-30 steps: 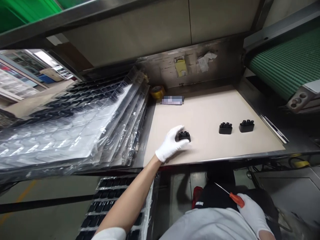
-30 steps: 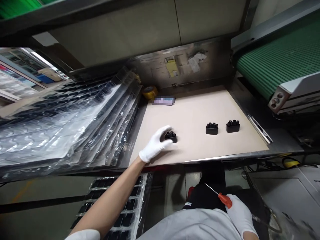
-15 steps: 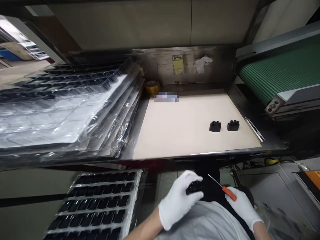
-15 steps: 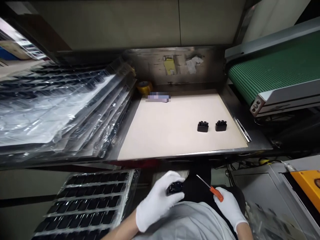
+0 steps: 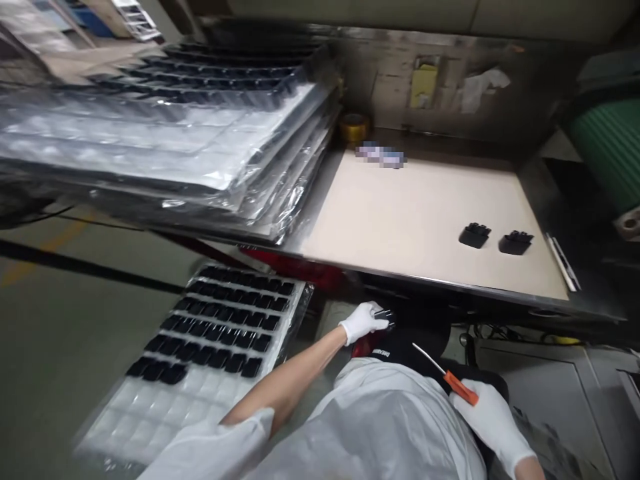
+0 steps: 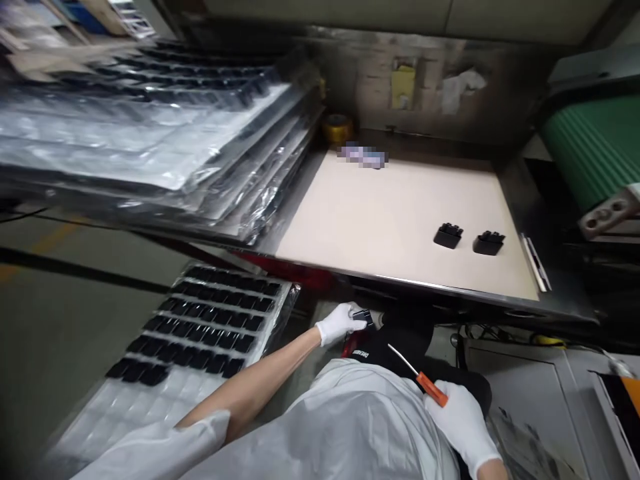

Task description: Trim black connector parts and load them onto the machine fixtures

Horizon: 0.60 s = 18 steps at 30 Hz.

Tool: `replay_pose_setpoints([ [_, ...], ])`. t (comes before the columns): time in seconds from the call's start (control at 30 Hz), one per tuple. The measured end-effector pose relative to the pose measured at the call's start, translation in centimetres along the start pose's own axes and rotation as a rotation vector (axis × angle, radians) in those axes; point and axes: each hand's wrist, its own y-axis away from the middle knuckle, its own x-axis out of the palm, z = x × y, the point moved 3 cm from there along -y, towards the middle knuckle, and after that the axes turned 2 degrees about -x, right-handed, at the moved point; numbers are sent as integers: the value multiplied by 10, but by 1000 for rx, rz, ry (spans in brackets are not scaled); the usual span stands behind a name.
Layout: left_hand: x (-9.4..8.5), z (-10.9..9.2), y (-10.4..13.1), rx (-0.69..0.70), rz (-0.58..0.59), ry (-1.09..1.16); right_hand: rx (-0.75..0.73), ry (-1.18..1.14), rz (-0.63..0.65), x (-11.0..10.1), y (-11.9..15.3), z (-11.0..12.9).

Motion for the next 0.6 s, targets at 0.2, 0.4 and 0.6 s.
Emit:
replay_pose_setpoints([
  [0.2, -17, 3, 21, -19, 285, 27, -80, -14, 88, -15, -14, -3],
  [0.4, -35, 30, 38, -31, 83, -267, -163, 214, 122, -36, -35, 38],
  [0.6, -42, 66, 84, -14, -176, -295, -327, 488, 132, -25, -55, 71],
])
